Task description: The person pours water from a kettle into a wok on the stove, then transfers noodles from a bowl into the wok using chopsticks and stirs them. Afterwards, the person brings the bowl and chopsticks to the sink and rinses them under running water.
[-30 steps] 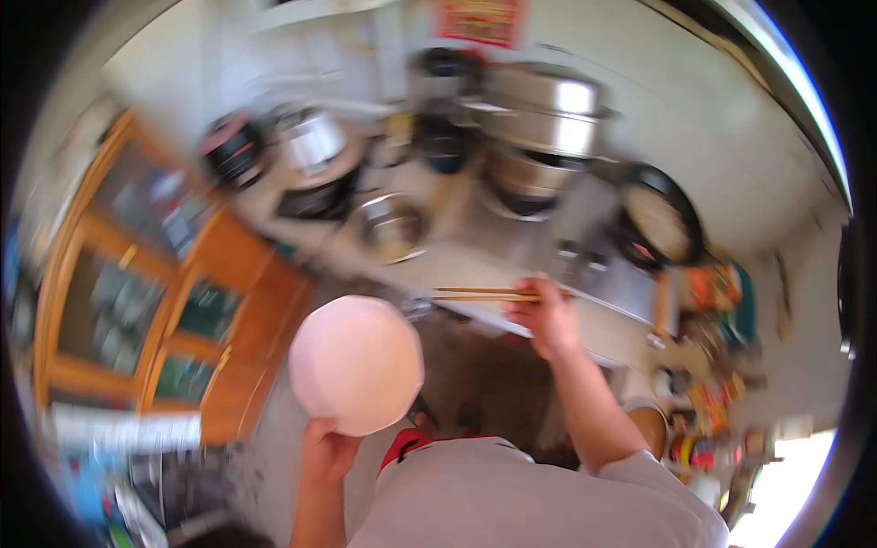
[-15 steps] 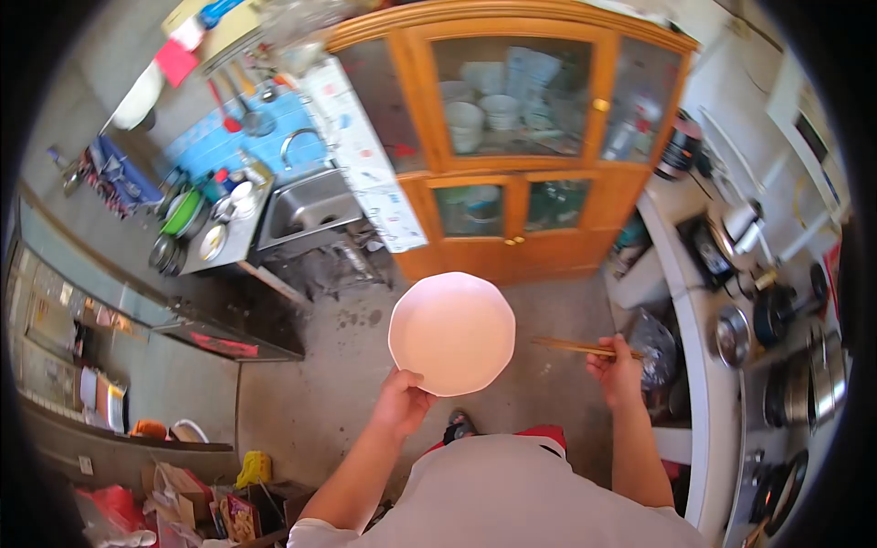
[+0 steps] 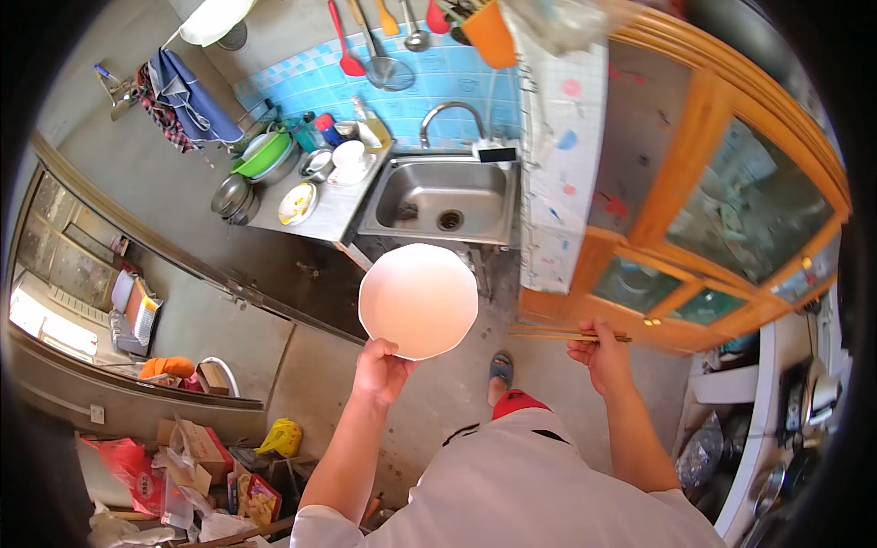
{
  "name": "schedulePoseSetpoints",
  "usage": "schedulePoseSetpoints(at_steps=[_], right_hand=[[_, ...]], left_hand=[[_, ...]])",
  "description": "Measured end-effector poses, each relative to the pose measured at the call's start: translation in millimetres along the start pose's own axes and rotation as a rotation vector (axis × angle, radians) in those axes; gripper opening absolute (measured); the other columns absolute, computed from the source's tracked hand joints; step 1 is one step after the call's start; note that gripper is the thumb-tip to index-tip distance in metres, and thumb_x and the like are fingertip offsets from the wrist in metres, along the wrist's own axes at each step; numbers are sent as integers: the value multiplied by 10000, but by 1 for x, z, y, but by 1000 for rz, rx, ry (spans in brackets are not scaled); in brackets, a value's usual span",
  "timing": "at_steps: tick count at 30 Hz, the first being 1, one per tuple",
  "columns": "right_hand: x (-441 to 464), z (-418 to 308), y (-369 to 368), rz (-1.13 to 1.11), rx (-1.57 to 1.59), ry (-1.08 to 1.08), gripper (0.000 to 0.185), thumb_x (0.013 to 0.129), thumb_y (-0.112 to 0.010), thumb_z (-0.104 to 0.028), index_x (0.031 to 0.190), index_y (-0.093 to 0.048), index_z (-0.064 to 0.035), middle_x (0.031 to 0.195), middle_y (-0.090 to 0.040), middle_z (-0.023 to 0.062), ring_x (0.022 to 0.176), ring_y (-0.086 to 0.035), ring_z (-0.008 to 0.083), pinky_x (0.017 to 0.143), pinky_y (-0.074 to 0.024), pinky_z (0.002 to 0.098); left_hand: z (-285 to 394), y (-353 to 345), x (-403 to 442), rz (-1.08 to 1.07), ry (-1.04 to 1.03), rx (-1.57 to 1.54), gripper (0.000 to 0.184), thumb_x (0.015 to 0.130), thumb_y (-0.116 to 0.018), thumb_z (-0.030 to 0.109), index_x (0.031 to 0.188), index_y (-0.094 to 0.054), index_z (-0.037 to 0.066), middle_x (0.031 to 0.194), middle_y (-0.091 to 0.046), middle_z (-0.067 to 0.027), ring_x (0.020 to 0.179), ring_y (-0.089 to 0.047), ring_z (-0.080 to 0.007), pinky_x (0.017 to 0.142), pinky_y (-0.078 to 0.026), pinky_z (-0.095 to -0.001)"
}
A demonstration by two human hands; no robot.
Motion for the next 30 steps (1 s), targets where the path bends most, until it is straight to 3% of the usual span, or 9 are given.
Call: schedulePoseSetpoints(at_steps=[6,7,10,11,13,14,22,30], right_hand=[[91,-40,-132,-29,-101,14,333,1044,-565,-357,1037,-669,-41,896,-695,71,715,-714,175,641,-592,295],[74,-53,-146,-77,-97,26,324,1043,-570,-347,1038,-675,-41,904,-698,74,720,-716,178,644,-591,296],[135,-45,-191,0,-126,43,312,1040,-574,-328,1043,-680,-35,915,-701,79,731,-720,184,649,-592,301],[136,-51,-205,-1,-124,33,310,1040,-575,-319,1046,-681,-28,917,-702,82,737,-722,188,653,-594,305],[160,-39,-223,78,-101,65,312,1040,-574,-316,1044,-679,-23,921,-703,86,739,-723,191,659,-598,309],[155,-50,-234,55,-76,88,314,1040,-573,-314,1042,-678,-18,924,-704,90,741,-723,194,666,-602,314],[183,-28,-303,369,11,105,326,1053,-526,-311,1030,-653,-12,870,-688,96,702,-715,185,636,-618,320],[196,-29,-329,409,45,138,346,1052,-534,-329,1046,-664,-9,902,-705,104,748,-720,176,681,-610,321]], left_hand=[[106,9,117,43,-16,43,622,785,-545,95,1403,-495,43,1346,-593,-123,1225,-597,-299,1033,-516,-479],[127,1,101,74,-20,67,624,780,-548,88,1400,-495,46,1333,-600,-123,1217,-603,-300,1025,-523,-484],[154,29,212,37,21,65,616,773,-550,75,1387,-499,42,1311,-610,-122,1207,-611,-300,1025,-526,-490],[172,30,214,39,18,69,616,773,-550,75,1387,-499,42,1311,-610,-122,1207,-611,-300,1025,-526,-490],[185,45,276,-17,25,64,651,770,-541,69,1416,-475,114,1257,-619,-82,1075,-654,-251,886,-571,-445],[203,38,269,-16,19,73,650,762,-539,52,1405,-476,119,1244,-617,-78,1071,-654,-249,873,-574,-442],[264,58,391,-53,111,217,608,751,-539,50,1350,-478,130,1227,-594,-67,1066,-631,-242,855,-566,-439],[285,67,443,-6,75,312,571,750,-536,63,1314,-455,85,1227,-560,-100,1108,-603,-283,872,-556,-490]])
Point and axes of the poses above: each hand's wrist, its own x-axis towards the middle knuckle, its own y-axis out of the back of the hand, z = x × y, the point moved 2 cm from there along x, towards the middle knuckle
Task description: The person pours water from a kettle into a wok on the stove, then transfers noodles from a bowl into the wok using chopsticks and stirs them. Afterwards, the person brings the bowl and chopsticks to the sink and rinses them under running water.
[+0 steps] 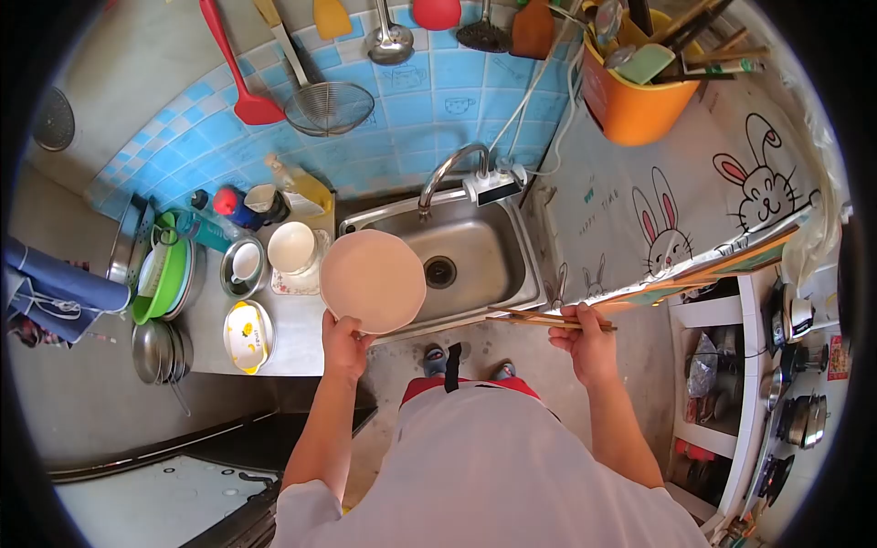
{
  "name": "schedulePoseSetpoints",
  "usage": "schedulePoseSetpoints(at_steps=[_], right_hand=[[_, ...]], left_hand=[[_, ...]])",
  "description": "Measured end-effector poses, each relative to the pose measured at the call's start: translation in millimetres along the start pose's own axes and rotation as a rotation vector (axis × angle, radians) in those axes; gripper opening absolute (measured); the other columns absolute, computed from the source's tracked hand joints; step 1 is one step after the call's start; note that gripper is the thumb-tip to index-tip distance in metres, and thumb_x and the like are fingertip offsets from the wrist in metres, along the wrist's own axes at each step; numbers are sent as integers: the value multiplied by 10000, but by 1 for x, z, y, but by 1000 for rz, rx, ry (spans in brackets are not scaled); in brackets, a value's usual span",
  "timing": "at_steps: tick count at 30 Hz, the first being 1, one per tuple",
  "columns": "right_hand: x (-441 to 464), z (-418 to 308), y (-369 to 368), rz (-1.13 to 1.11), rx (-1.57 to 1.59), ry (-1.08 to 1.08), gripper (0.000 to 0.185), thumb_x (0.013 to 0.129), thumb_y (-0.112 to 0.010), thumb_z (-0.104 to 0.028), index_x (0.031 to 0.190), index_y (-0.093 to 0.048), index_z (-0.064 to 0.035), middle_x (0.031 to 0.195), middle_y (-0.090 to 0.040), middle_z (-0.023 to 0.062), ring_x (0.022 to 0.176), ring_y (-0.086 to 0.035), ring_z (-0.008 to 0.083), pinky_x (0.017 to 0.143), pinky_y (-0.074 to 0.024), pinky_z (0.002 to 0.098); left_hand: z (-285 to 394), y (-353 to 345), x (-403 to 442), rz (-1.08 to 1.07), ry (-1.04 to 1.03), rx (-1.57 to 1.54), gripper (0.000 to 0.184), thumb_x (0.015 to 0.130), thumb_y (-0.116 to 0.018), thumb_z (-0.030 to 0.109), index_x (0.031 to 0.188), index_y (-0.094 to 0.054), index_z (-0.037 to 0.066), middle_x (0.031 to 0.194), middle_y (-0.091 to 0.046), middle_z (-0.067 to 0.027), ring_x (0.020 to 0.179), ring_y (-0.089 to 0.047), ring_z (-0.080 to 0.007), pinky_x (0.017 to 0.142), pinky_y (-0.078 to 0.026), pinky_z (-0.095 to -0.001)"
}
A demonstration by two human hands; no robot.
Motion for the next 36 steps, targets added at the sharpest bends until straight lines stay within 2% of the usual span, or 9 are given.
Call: schedulePoseSetpoints(at_steps=[9,11,21,36], right_hand=[[6,-11,-2,26,-14,35,364,1049,-531,-341,1051,-655,2,896,-706,100,744,-715,172,684,-609,320],[7,-12,-1,25,-10,40,365,1050,-531,-344,1047,-655,-1,892,-707,100,744,-715,170,684,-609,319],[10,-23,6,45,-35,51,365,1052,-530,-354,1052,-650,-10,900,-709,100,750,-719,183,680,-609,320],[10,-26,14,51,-26,56,371,1055,-521,-355,1053,-646,-6,890,-702,99,740,-714,179,677,-604,319]], left_hand=[[11,-1,19,30,-44,51,551,757,-534,64,1303,-458,82,1236,-553,-98,1117,-591,-275,879,-546,-513],[11,0,22,3,-42,60,677,787,-554,56,1441,-383,87,1354,-516,-96,1203,-569,-258,878,-570,-449],[16,-5,27,36,-119,40,691,786,-566,67,1448,-367,72,1358,-498,-116,1207,-558,-271,882,-574,-454],[34,-21,22,107,-192,82,528,868,-531,157,1384,-441,87,1290,-553,-104,1137,-597,-227,775,-589,-392]])
Point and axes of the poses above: each hand's wrist, its own x-axis towards the middle knuckle, its own y-axis out of the back of the hand, z = x × y, the point moved 2 cm from there along x, towards the middle knuckle
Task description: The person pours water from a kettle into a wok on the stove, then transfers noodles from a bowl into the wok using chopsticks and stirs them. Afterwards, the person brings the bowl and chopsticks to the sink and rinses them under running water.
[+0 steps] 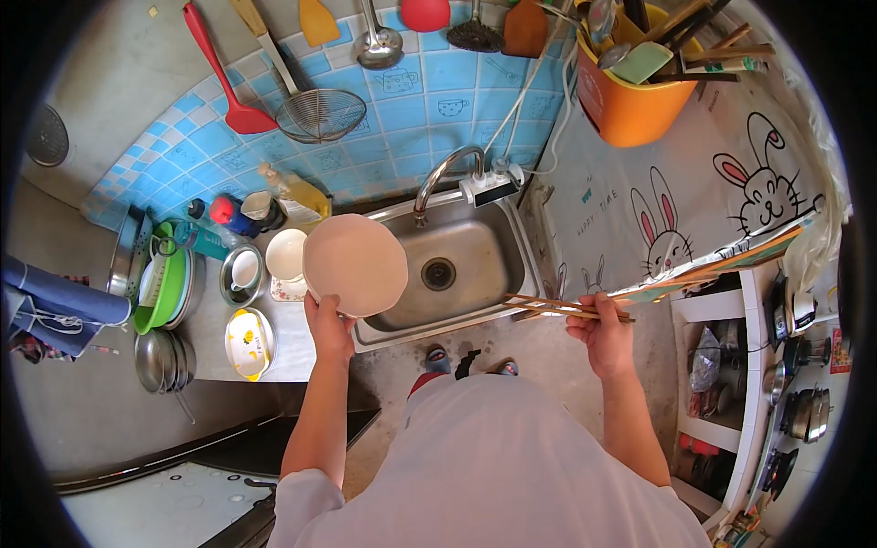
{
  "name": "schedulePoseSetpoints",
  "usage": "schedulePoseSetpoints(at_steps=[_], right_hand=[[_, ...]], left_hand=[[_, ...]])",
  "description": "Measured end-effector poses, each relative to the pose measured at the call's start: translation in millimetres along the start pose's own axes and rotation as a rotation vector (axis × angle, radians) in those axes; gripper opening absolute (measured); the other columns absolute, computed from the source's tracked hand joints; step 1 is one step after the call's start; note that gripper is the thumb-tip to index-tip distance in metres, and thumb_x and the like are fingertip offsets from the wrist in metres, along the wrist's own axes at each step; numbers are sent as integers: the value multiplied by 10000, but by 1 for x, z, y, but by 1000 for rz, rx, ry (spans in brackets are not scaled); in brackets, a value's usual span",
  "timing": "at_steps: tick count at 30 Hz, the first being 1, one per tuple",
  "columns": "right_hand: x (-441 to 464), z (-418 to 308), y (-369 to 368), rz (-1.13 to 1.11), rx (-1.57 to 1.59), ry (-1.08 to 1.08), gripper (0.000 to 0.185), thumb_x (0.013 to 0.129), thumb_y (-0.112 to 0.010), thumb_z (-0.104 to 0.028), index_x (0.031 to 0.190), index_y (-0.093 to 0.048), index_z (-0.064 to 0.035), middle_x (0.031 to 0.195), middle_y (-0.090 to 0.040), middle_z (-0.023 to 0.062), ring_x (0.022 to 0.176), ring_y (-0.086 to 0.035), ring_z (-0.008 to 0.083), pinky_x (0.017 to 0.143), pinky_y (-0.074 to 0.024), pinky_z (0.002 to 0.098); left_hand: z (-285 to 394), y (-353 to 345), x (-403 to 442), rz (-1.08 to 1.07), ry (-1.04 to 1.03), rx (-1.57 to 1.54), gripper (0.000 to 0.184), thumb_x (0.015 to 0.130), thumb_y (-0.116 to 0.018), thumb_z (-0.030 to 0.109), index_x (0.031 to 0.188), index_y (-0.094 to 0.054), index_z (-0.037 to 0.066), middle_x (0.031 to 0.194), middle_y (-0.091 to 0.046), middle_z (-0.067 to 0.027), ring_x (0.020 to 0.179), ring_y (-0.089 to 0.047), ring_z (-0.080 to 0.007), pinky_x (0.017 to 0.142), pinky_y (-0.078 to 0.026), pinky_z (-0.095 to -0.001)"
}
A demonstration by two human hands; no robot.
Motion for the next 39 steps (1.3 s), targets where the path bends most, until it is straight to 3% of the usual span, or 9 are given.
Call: schedulePoseSetpoints(at_steps=[8,12,14,18,20,39], right_hand=[[0,3,4,-6,23,-4,388,1058,-524,-371,1063,-637,0,899,-698,99,742,-715,182,686,-608,326],[0,4,7,-4,27,-6,383,1061,-519,-365,1063,-637,-1,899,-697,99,740,-715,181,686,-609,324],[-1,4,8,-10,41,-5,379,1063,-515,-359,1058,-640,-1,893,-700,99,735,-714,179,684,-608,321],[-2,3,7,8,64,-8,340,1069,-500,-326,1029,-644,-21,849,-705,95,720,-719,184,653,-605,318],[-2,4,10,-12,52,-6,376,1065,-508,-350,1056,-645,0,880,-705,102,739,-715,179,686,-609,317],[-4,8,15,-4,57,-9,382,1061,-509,-356,1059,-652,-2,899,-702,103,744,-715,181,689,-607,319]], left_hand=[[8,-9,-1,28,-62,-25,483,912,-514,221,1372,-442,94,1247,-578,-90,1006,-651,-203,692,-577,-319],[6,-8,4,32,-66,5,470,922,-507,229,1366,-445,90,1235,-576,-94,1022,-640,-209,714,-571,-333],[0,-6,11,62,-113,8,444,926,-486,315,1331,-491,134,1182,-604,-64,1001,-640,-204,730,-568,-372],[4,-8,13,41,-171,16,441,927,-480,317,1309,-511,101,1157,-606,-68,1000,-643,-203,718,-561,-369],[8,-8,13,6,-181,10,450,933,-481,206,1350,-474,37,1227,-573,-112,1115,-580,-232,931,-495,-385],[30,-19,-2,26,-312,129,515,943,-476,214,1413,-443,6,1299,-549,-137,1174,-542,-243,1008,-444,-382]])
Point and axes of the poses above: each hand's wrist, its own x-axis towards the middle knuckle, its own y-axis out of the back of the hand, z = x × y, the point moved 2 cm from there along x, towards the middle knuckle
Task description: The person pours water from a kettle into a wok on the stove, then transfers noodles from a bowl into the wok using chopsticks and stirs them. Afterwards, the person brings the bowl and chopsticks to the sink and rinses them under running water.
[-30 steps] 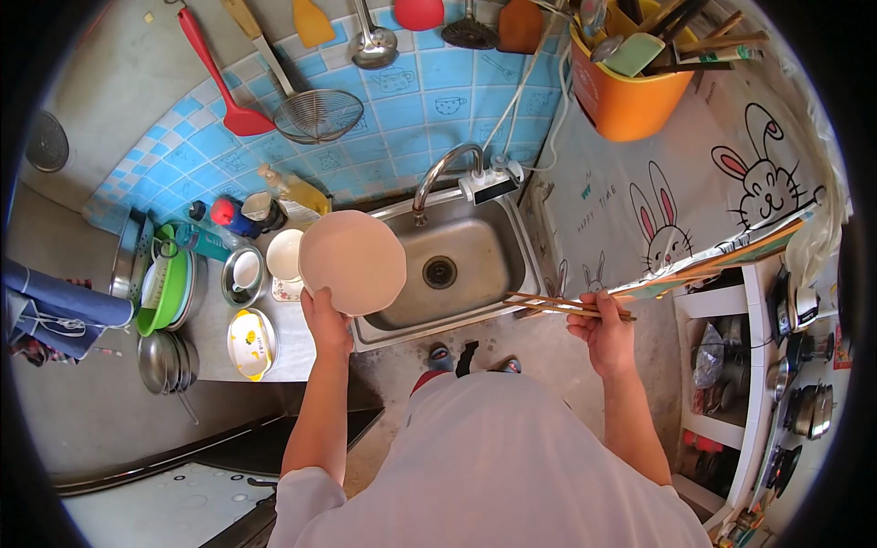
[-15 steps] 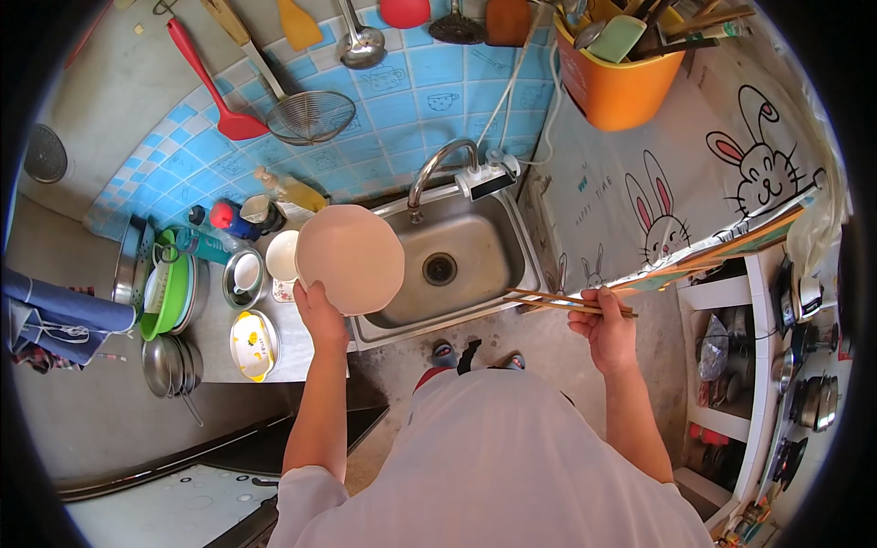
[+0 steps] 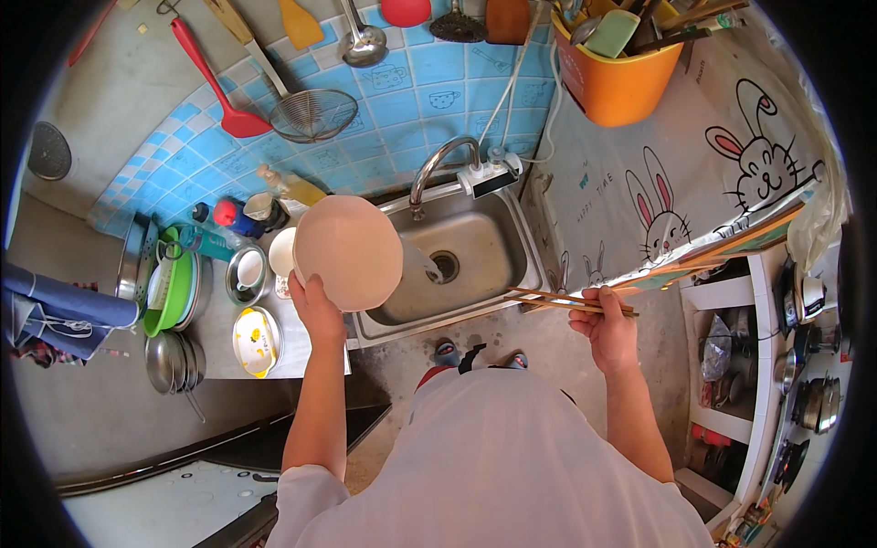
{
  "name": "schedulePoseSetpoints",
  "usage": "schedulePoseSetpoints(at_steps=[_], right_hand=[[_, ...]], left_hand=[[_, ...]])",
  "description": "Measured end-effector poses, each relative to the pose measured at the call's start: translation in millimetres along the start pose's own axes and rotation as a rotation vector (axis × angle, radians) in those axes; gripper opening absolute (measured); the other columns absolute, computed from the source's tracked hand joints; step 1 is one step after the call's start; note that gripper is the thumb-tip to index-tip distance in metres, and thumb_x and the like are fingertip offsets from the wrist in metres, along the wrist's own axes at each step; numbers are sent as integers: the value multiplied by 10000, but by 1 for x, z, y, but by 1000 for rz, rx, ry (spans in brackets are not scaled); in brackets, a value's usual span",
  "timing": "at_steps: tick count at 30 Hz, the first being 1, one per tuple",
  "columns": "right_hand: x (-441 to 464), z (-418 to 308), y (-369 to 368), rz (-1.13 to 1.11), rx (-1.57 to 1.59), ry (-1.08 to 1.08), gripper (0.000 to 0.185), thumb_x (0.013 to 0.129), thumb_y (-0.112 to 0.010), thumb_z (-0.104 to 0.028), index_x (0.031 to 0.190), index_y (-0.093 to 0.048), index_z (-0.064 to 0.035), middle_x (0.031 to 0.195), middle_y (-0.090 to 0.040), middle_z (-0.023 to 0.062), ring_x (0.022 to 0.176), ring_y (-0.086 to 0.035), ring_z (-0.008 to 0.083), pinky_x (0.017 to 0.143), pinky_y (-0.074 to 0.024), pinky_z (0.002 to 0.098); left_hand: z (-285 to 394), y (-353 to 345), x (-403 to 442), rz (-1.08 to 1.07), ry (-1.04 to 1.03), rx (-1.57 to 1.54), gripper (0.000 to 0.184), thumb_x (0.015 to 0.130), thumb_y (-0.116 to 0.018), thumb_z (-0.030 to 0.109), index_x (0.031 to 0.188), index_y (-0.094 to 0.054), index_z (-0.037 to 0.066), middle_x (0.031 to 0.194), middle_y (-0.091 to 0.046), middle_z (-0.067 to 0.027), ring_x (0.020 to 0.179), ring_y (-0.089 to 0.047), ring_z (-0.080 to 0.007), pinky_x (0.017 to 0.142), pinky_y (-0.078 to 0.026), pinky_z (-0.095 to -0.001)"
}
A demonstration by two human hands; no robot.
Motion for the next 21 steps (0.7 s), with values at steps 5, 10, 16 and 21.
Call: schedulePoseSetpoints(at_steps=[5,10,16,21], right_hand=[[0,0,0,-14,3,-4,374,1061,-513,-348,1054,-652,0,903,-702,105,740,-716,185,685,-609,321],[-1,-1,-1,-4,5,-12,365,1062,-509,-335,1053,-652,0,903,-700,103,740,-716,185,686,-610,321],[-3,-2,-2,-3,3,-5,357,1065,-501,-327,1054,-652,-3,895,-697,97,733,-713,177,681,-608,316],[-4,-4,-2,-12,5,0,353,1066,-502,-325,1054,-650,-5,884,-698,94,728,-711,176,676,-607,314]], left_hand=[[-1,4,4,-6,-107,26,511,954,-483,221,1412,-449,-4,1314,-541,-152,1188,-534,-253,1026,-433,-383],[11,2,2,-10,-139,58,534,961,-484,222,1434,-428,-18,1333,-538,-159,1202,-532,-261,1036,-426,-383],[23,-1,1,-19,-185,104,541,966,-484,231,1439,-421,-23,1333,-543,-163,1202,-535,-264,1034,-428,-380],[32,-2,1,-20,-231,135,543,966,-488,238,1435,-421,-28,1327,-548,-166,1199,-538,-263,1033,-428,-382]])
Point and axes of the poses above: each hand's wrist, its own x-axis towards the middle knuckle, its own y-axis out of the back of the hand, z = x × y, the point moved 2 cm from there along x, towards the middle knuckle
